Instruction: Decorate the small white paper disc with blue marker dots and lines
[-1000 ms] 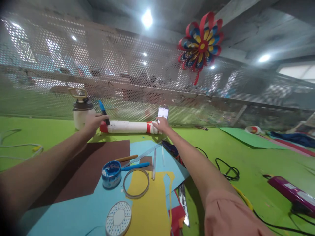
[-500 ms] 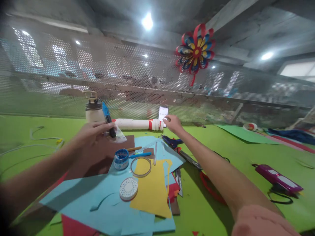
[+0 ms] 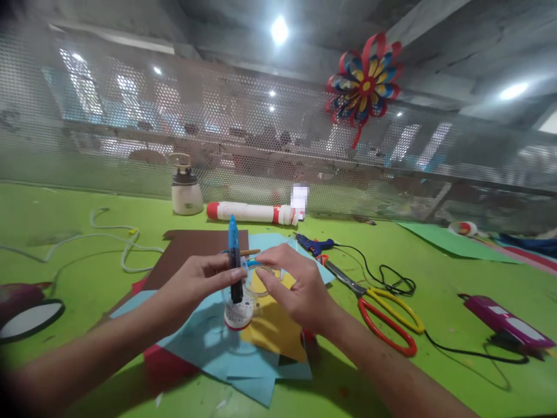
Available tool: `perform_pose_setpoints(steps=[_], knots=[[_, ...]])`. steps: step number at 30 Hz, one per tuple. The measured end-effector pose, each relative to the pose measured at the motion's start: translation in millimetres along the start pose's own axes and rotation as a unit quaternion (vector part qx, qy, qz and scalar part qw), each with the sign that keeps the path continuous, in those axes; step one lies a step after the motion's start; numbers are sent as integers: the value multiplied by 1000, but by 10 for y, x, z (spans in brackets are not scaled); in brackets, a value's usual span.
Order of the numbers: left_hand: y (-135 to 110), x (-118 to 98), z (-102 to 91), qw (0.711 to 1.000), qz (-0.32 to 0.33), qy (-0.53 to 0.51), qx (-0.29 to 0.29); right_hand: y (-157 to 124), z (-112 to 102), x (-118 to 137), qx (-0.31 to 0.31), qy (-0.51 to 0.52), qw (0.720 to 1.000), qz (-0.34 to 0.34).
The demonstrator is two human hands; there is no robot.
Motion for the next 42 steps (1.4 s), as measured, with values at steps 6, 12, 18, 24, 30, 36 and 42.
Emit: perform_pose_setpoints(steps=[6,12,18,24,30,36,42], knots=[[7,6,142,1000,-22,6,-6,-100,92,226,18,-57,994,-96],[-11,70,144,999,-42,-6,-19,-271,207,153,17,-31,997,-67],[-82,79,63,999,-39,8,-31,-323,269,116,13,-1,999,-39],[-94,31,-33,998,-20,54,-31,-285,249,120,5,8,1000,-24],[-105,46,29,999,-6,54,4,-236,153,233,-22,-37,998,-54],[-112,57,36,991,20,128,-19,-254,361,199,94,-81,992,-39],[-113,42,57,987,17,160,-20,-280,361,207,41,-48,997,-47]])
Point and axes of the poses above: each hand's wrist, its own y-axis towards the middle knuckle, its own z-axis out of the palm, x = y × z, the point moved 7 cm from there along y, towards the middle knuckle, and after that the axes turned 2 degrees about y, right-handed, at the moved point
